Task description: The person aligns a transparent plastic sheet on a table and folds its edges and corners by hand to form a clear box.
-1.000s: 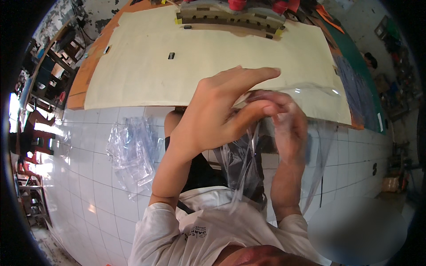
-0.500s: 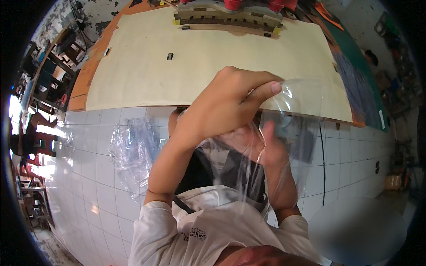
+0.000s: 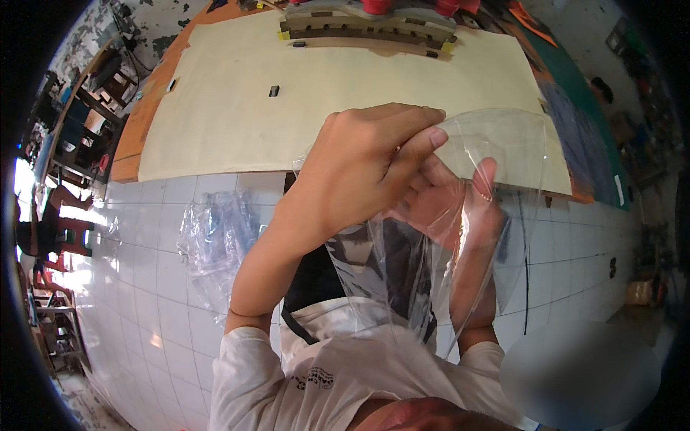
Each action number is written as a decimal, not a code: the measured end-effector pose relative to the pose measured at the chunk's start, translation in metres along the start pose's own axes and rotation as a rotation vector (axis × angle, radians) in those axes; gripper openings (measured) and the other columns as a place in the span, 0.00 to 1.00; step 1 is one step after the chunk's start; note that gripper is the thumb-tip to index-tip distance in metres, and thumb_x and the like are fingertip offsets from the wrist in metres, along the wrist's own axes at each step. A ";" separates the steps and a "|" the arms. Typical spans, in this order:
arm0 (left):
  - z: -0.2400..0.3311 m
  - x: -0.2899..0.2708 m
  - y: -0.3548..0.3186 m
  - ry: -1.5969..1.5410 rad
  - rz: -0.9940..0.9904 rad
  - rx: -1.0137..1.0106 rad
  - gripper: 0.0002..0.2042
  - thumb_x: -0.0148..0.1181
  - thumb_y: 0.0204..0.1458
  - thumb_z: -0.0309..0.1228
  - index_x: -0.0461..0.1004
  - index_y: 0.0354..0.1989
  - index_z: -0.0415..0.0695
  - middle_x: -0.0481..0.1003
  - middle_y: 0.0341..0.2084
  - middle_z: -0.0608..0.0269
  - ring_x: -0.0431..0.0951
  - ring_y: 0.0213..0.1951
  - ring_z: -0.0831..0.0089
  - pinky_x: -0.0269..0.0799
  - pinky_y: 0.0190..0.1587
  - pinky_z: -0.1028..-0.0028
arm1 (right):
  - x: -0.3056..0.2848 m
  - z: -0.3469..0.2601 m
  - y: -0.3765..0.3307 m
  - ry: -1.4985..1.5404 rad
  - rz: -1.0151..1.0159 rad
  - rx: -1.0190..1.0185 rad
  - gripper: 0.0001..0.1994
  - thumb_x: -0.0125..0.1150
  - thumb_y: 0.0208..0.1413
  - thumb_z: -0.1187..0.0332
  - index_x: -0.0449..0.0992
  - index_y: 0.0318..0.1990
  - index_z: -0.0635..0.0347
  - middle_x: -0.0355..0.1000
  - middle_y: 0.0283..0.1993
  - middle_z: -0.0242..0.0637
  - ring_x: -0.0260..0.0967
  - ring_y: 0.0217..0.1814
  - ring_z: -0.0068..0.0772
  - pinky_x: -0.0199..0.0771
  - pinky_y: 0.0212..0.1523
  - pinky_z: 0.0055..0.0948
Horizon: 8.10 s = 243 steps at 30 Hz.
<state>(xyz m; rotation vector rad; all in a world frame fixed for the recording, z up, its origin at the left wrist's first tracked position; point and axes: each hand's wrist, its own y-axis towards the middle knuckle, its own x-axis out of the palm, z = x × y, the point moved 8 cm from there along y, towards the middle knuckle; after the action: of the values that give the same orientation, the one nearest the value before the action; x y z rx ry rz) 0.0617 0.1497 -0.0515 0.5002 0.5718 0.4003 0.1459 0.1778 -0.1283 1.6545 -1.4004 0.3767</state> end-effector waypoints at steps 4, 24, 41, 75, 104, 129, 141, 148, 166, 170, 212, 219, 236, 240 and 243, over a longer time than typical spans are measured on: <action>-0.007 0.002 0.006 0.205 0.067 0.108 0.11 0.56 0.56 0.33 0.78 0.38 0.38 0.76 0.22 0.52 0.79 0.24 0.58 0.73 0.29 0.66 | -0.024 0.006 -0.001 -0.354 0.423 0.034 0.56 0.30 0.50 0.23 0.38 0.71 0.68 0.40 0.74 0.47 0.34 0.78 0.43 0.32 0.74 0.46; -0.024 -0.040 -0.039 0.031 -0.062 0.265 0.35 0.61 0.45 0.61 0.76 0.48 0.38 0.72 0.51 0.41 0.71 0.56 0.48 0.57 0.62 0.55 | -0.006 -0.004 0.001 0.094 0.004 -0.031 0.49 0.23 0.57 0.29 0.34 0.71 0.67 0.37 0.72 0.67 0.34 0.75 0.64 0.32 0.71 0.58; -0.036 -0.043 -0.027 -0.221 0.266 0.276 0.37 0.45 0.53 0.65 0.78 0.35 0.35 0.80 0.32 0.52 0.81 0.41 0.61 0.75 0.44 0.68 | 0.005 -0.004 0.011 -0.906 0.072 0.044 0.26 0.43 0.66 0.55 0.62 0.63 0.66 0.65 0.61 0.51 0.67 0.60 0.45 0.61 0.63 0.37; -0.068 -0.042 -0.062 -0.513 0.483 0.060 0.19 0.43 0.63 0.36 0.71 0.32 0.30 0.76 0.32 0.41 0.78 0.38 0.52 0.73 0.47 0.57 | -0.020 -0.142 -0.034 -1.267 0.566 -0.641 0.12 0.56 0.58 0.68 0.77 0.38 0.72 0.77 0.37 0.49 0.76 0.41 0.38 0.71 0.51 0.34; 0.060 -0.002 -0.037 -0.078 -0.212 0.308 0.48 0.68 0.36 0.60 0.63 0.59 0.33 0.65 0.57 0.38 0.65 0.61 0.50 0.58 0.63 0.60 | 0.098 -0.033 -0.006 -1.800 -0.117 -0.209 0.11 0.69 0.42 0.70 0.78 0.36 0.54 0.75 0.35 0.33 0.72 0.43 0.39 0.71 0.44 0.36; 0.013 0.011 -0.055 -0.521 -0.287 0.041 0.54 0.70 0.39 0.33 0.37 0.71 0.34 0.47 0.67 0.38 0.54 0.67 0.49 0.51 0.65 0.61 | 0.043 -0.020 -0.011 -1.226 0.309 -0.186 0.19 0.65 0.53 0.71 0.67 0.51 0.64 0.69 0.48 0.41 0.70 0.49 0.33 0.70 0.53 0.32; 0.008 0.016 -0.053 -0.341 -0.238 0.027 0.57 0.72 0.33 0.46 0.45 0.70 0.35 0.56 0.63 0.43 0.60 0.63 0.56 0.50 0.64 0.66 | 0.029 -0.002 -0.017 -0.517 0.188 -0.167 0.24 0.62 0.53 0.80 0.59 0.55 0.56 0.64 0.53 0.42 0.67 0.54 0.33 0.67 0.56 0.36; 0.022 0.014 -0.052 -0.319 -0.344 0.170 0.55 0.73 0.37 0.36 0.40 0.69 0.30 0.56 0.61 0.38 0.61 0.56 0.49 0.55 0.62 0.61 | 0.037 -0.002 -0.013 -0.426 0.035 -0.091 0.22 0.62 0.54 0.78 0.59 0.52 0.56 0.65 0.50 0.44 0.67 0.52 0.34 0.67 0.54 0.35; -0.020 0.030 -0.037 -0.611 -0.374 -0.147 0.46 0.47 0.54 0.61 0.49 0.68 0.33 0.59 0.62 0.43 0.61 0.62 0.57 0.51 0.64 0.66 | 0.016 -0.011 -0.010 -0.380 0.173 -0.067 0.18 0.69 0.50 0.70 0.65 0.43 0.55 0.68 0.46 0.39 0.69 0.48 0.32 0.68 0.50 0.33; -0.026 0.035 -0.034 -0.588 -0.402 -0.166 0.44 0.44 0.55 0.62 0.52 0.67 0.33 0.61 0.57 0.47 0.63 0.59 0.59 0.54 0.62 0.67 | 0.016 -0.011 -0.005 -0.364 0.128 -0.092 0.17 0.68 0.52 0.71 0.65 0.44 0.56 0.68 0.46 0.39 0.70 0.48 0.33 0.69 0.50 0.34; -0.035 0.018 -0.040 -0.512 -0.244 -0.063 0.57 0.41 0.43 0.76 0.52 0.66 0.31 0.57 0.63 0.39 0.57 0.65 0.51 0.50 0.65 0.60 | 0.006 -0.001 -0.006 -0.574 0.209 0.069 0.31 0.65 0.52 0.48 0.68 0.54 0.63 0.70 0.33 0.38 0.70 0.33 0.30 0.69 0.32 0.29; -0.057 -0.010 -0.077 -0.463 -0.283 0.163 0.59 0.44 0.37 0.78 0.58 0.64 0.33 0.54 0.65 0.38 0.51 0.68 0.50 0.45 0.66 0.57 | 0.050 -0.087 -0.016 -0.664 -0.158 -0.468 0.29 0.48 0.65 0.66 0.49 0.71 0.30 0.64 0.42 0.28 0.66 0.35 0.25 0.69 0.35 0.28; -0.068 0.010 -0.048 -0.292 0.457 0.378 0.34 0.33 0.62 0.56 0.56 0.66 0.39 0.51 0.67 0.41 0.50 0.69 0.50 0.41 0.68 0.56 | -0.017 -0.152 -0.001 -0.466 0.187 -0.615 0.21 0.48 0.64 0.66 0.60 0.64 0.47 0.68 0.55 0.36 0.66 0.52 0.35 0.69 0.48 0.40; -0.059 0.010 -0.027 -0.133 0.231 0.199 0.28 0.31 0.65 0.48 0.64 0.60 0.37 0.58 0.64 0.43 0.57 0.65 0.51 0.43 0.67 0.55 | -0.081 -0.111 0.005 -0.464 0.499 -0.419 0.17 0.52 0.61 0.72 0.64 0.57 0.60 0.69 0.52 0.41 0.70 0.50 0.40 0.74 0.51 0.43; -0.065 0.007 -0.017 -0.189 0.277 0.148 0.26 0.34 0.66 0.45 0.67 0.56 0.35 0.68 0.56 0.45 0.66 0.60 0.55 0.52 0.64 0.61 | -0.090 -0.078 0.009 -0.513 0.508 -0.159 0.15 0.49 0.63 0.71 0.66 0.56 0.63 0.70 0.52 0.44 0.71 0.53 0.41 0.76 0.53 0.39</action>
<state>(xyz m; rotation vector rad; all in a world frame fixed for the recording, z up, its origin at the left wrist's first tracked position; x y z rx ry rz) 0.0326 0.1609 -0.1111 0.7550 0.3504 0.5694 0.1341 0.2951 -0.1468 1.2964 -2.1848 0.1134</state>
